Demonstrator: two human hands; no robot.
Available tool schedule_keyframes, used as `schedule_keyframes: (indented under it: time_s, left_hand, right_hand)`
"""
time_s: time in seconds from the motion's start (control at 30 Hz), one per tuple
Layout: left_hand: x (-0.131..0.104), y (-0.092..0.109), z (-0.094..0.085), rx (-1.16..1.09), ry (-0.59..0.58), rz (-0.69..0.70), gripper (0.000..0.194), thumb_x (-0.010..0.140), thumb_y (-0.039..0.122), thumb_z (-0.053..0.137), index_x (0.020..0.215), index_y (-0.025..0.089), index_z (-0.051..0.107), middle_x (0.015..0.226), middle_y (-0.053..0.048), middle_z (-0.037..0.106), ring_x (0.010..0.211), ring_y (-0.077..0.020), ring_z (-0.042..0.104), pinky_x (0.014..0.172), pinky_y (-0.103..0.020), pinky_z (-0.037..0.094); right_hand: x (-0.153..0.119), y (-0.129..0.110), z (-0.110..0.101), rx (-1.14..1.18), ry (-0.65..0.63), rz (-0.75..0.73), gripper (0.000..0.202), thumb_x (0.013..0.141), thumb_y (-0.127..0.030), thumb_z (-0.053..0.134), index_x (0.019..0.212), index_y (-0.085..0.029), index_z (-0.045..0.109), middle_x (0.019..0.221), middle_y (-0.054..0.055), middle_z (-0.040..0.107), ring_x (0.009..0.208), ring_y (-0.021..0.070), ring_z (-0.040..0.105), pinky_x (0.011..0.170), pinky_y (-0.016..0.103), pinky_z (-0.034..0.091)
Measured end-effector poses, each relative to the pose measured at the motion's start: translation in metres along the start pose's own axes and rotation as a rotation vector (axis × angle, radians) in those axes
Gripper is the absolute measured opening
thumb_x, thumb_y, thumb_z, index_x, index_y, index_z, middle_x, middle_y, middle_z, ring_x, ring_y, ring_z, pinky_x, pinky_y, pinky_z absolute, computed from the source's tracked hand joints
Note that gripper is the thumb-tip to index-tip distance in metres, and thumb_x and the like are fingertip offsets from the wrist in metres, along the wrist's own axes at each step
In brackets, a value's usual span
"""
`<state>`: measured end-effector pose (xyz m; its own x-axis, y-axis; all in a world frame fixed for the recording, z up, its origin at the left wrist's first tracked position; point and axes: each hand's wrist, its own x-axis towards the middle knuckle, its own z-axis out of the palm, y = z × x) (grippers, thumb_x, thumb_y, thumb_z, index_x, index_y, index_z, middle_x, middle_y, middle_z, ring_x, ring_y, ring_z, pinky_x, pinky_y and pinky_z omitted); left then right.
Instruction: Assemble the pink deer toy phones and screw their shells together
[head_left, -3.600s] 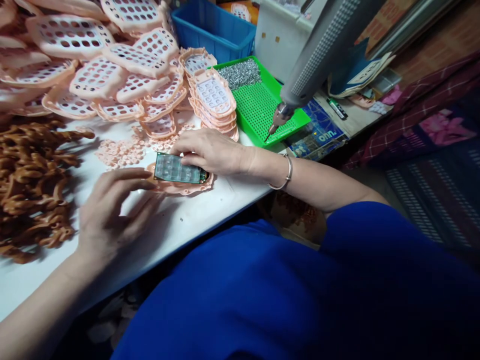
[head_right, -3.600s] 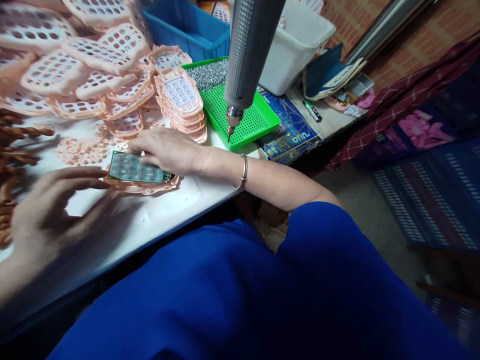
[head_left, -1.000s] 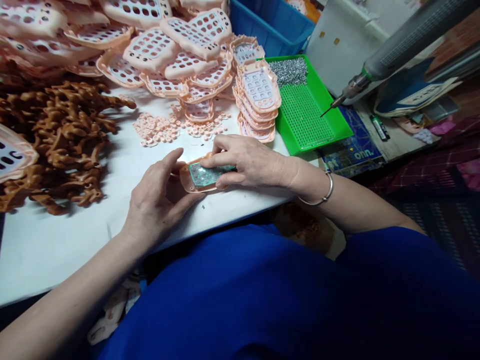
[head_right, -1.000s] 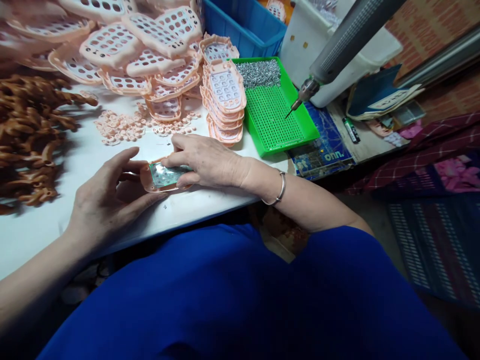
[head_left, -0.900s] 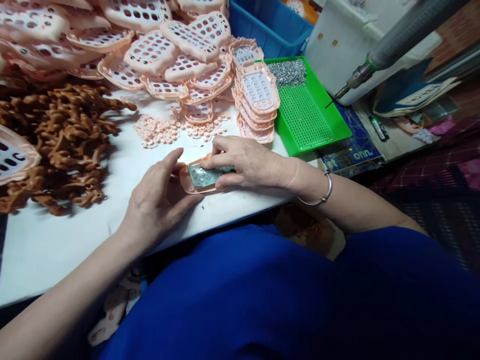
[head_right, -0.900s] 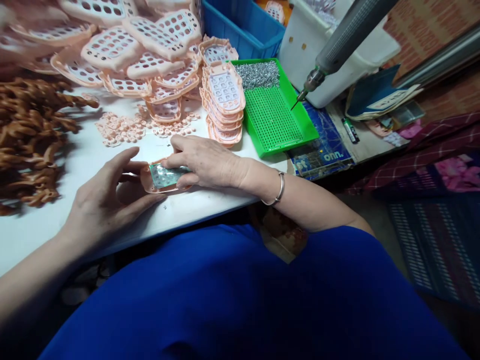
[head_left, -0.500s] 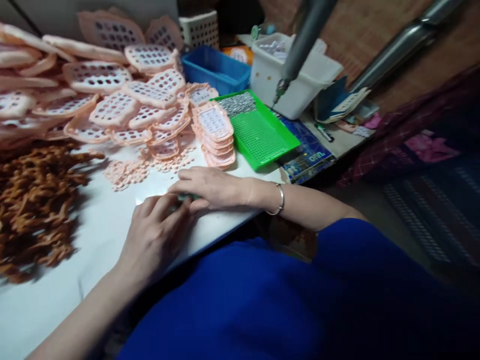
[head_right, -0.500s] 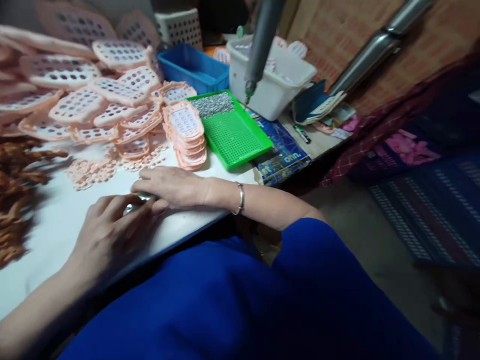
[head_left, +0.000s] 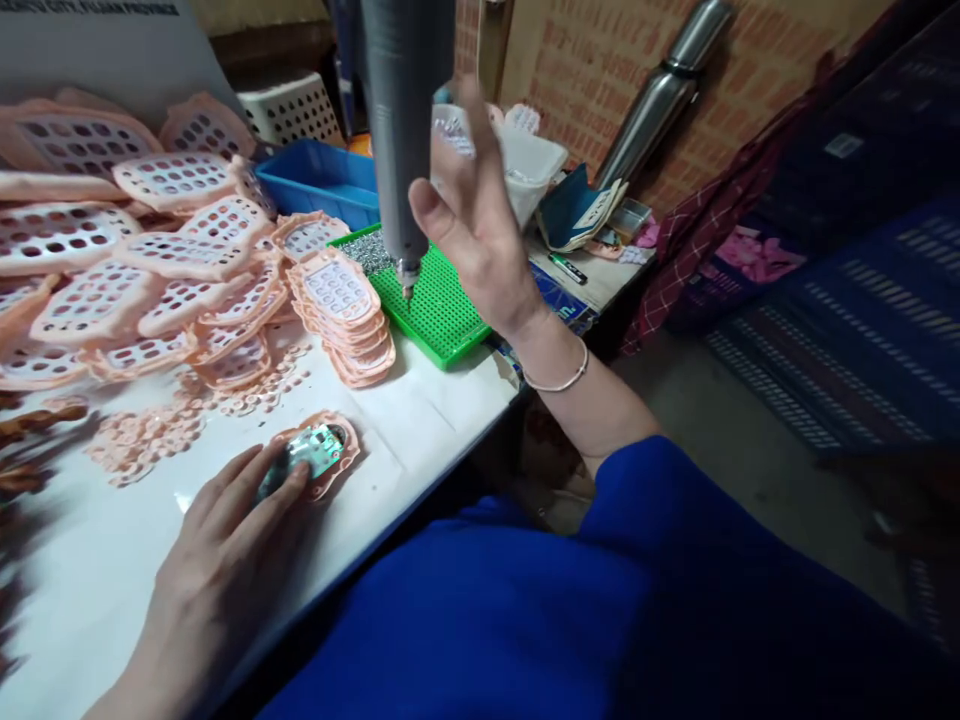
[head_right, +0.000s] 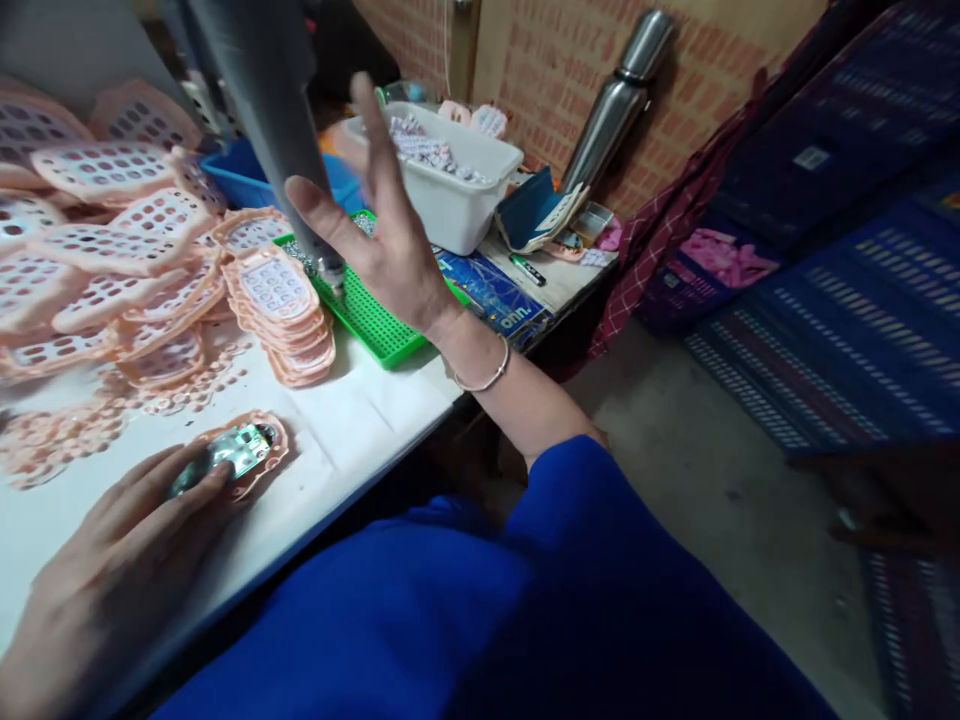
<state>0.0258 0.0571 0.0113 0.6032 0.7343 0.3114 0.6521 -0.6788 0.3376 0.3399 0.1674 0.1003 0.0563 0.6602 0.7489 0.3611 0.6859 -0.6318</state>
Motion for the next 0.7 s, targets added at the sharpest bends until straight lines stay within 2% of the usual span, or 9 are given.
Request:
schedule_keyframes:
  time_s: [0.07,0.1,0.13,0.23,0.33,0.4,0.5,0.57,0.7]
  left_hand:
    - [0.003,0.008,0.005,-0.006,0.043,0.017,0.064,0.094,0.015,0.054,0.149,0.044,0.041,0.148,-0.01,0.054,0.129,-0.0367,0.058,0.101,-0.06,0.057]
    - [0.006,0.012,0.009,-0.006,0.072,0.026,0.065,0.094,0.014,0.052,0.15,0.045,0.039,0.147,-0.01,0.055,0.127,-0.0355,0.06,0.099,-0.058,0.058]
    - [0.009,0.016,0.014,-0.006,0.104,0.039,0.066,0.094,0.013,0.051,0.151,0.045,0.039,0.147,-0.01,0.056,0.126,-0.0345,0.061,0.098,-0.056,0.059]
    - [0.023,0.025,0.03,0.018,0.133,0.101,0.067,0.094,0.012,0.049,0.153,0.041,0.038,0.145,-0.012,0.058,0.128,-0.0346,0.06,0.097,-0.053,0.059]
    - [0.04,0.027,0.038,0.062,0.057,0.194,0.062,0.092,0.017,0.056,0.149,0.036,0.042,0.146,-0.013,0.059,0.128,-0.0366,0.06,0.092,-0.051,0.059]
    - [0.049,0.026,0.038,0.121,0.019,0.259,0.055,0.091,0.017,0.057,0.144,0.032,0.048,0.145,-0.01,0.061,0.123,-0.0372,0.063,0.086,-0.048,0.059]
    - [0.055,0.027,0.031,0.205,-0.038,0.312,0.05,0.091,0.018,0.053,0.14,0.027,0.053,0.141,-0.009,0.065,0.12,-0.0386,0.064,0.08,-0.047,0.059]
    - [0.055,0.028,0.027,0.217,-0.062,0.313,0.053,0.09,0.019,0.051,0.143,0.027,0.051,0.138,-0.009,0.066,0.121,-0.0396,0.063,0.079,-0.048,0.059]
    - [0.053,0.031,0.027,0.204,-0.049,0.289,0.058,0.09,0.021,0.052,0.147,0.029,0.045,0.137,-0.009,0.068,0.12,-0.0415,0.063,0.078,-0.051,0.058]
  right_hand:
    - [0.011,0.011,-0.002,0.211,-0.303,0.111,0.067,0.091,-0.056,0.053,0.14,-0.022,0.022,0.112,0.0,0.064,0.108,0.0122,0.062,0.096,0.027,0.055]
    - [0.013,0.012,-0.002,0.276,-0.404,0.144,0.069,0.089,-0.061,0.054,0.138,-0.023,0.024,0.098,-0.003,0.063,0.093,0.0113,0.064,0.085,0.026,0.057]
    - [0.013,0.011,-0.003,0.31,-0.446,0.157,0.07,0.087,-0.066,0.055,0.135,-0.023,0.028,0.088,-0.005,0.061,0.08,0.0104,0.062,0.075,0.024,0.057]
    - [0.007,0.004,-0.007,0.217,-0.371,0.207,0.068,0.088,-0.075,0.046,0.128,-0.02,0.038,0.078,-0.005,0.052,0.063,0.0084,0.053,0.061,0.022,0.051]
    - [-0.003,0.004,-0.012,0.044,-0.258,0.357,0.063,0.094,-0.071,0.037,0.131,-0.02,0.041,0.076,-0.004,0.05,0.058,0.008,0.048,0.056,0.022,0.046]
    - [-0.009,0.01,-0.014,0.028,-0.18,0.408,0.062,0.093,-0.071,0.038,0.127,-0.019,0.044,0.071,-0.005,0.047,0.053,0.0075,0.046,0.052,0.023,0.043]
    - [-0.018,0.019,-0.016,0.126,-0.106,0.371,0.058,0.089,-0.068,0.048,0.119,-0.018,0.047,0.063,-0.008,0.044,0.049,0.0076,0.045,0.051,0.024,0.044]
    - [-0.022,0.02,-0.017,0.148,-0.092,0.367,0.052,0.09,-0.063,0.051,0.117,-0.019,0.046,0.063,-0.008,0.045,0.05,0.0083,0.046,0.054,0.026,0.047]
    - [-0.025,0.017,-0.018,0.094,-0.098,0.44,0.042,0.098,-0.056,0.044,0.119,-0.02,0.046,0.066,-0.007,0.047,0.052,0.0097,0.047,0.057,0.027,0.05]
